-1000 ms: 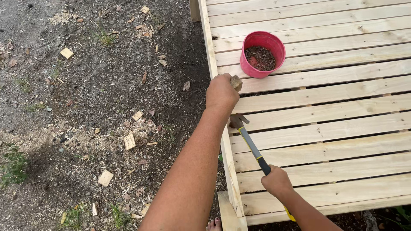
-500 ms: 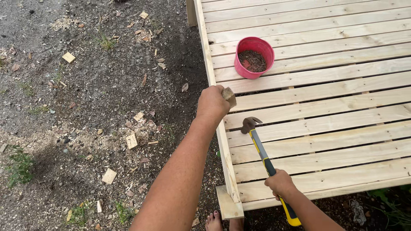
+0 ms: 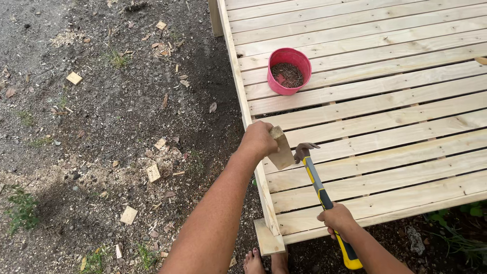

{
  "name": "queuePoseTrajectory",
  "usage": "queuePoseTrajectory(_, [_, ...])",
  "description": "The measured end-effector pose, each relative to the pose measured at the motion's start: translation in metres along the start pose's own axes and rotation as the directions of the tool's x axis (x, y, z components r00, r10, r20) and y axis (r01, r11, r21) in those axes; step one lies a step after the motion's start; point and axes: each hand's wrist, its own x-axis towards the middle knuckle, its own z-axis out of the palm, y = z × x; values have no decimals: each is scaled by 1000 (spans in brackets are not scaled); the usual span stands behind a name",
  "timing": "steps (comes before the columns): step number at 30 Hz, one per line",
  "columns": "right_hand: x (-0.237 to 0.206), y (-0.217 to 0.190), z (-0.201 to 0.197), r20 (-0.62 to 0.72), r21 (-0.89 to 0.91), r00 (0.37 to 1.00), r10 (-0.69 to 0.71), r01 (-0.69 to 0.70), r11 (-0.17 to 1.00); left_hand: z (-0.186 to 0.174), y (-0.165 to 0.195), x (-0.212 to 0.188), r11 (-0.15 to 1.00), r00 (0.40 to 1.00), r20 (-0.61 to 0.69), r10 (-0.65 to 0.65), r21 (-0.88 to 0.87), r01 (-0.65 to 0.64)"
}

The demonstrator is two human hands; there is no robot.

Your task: The person hammers nails into a wooden slatted frame using a claw hammer. They repeatedly pick nails from a pink bucket, position them on the frame, and drive them in with the hammer. The work progresses along the edge of the frame.

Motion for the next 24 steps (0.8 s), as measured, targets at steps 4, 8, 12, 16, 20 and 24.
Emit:
queuePoseTrajectory(4, [1, 10, -11, -7, 7, 999, 45, -45, 999, 20, -2, 3, 1000, 1000, 21, -17, 4, 17])
queuePoseTrajectory(8, [0, 12, -12, -10, 1, 1000, 10, -10, 1000, 35, -16, 12, 995, 999, -15, 44, 88, -43])
queuePoseTrajectory(12, [-6, 9, -9, -28, -31, 1000, -8, 7, 999, 48, -27, 23, 982, 993, -4, 116, 149, -114])
queuePoseTrajectory(16, [-28, 2, -8, -37, -54, 998, -54, 52, 997, 62, -22, 22, 941, 947, -65, 315, 156, -302])
queuePoseTrajectory(20, [-67, -17, -14, -81, -86, 987, -136, 129, 988, 60, -15, 13, 985, 980, -196, 33, -161, -65])
queuePoseTrajectory(24, [-111, -41, -30, -131, -152, 950, -283, 263, 953, 55, -11, 9, 968, 968, -231, -101, -245, 43])
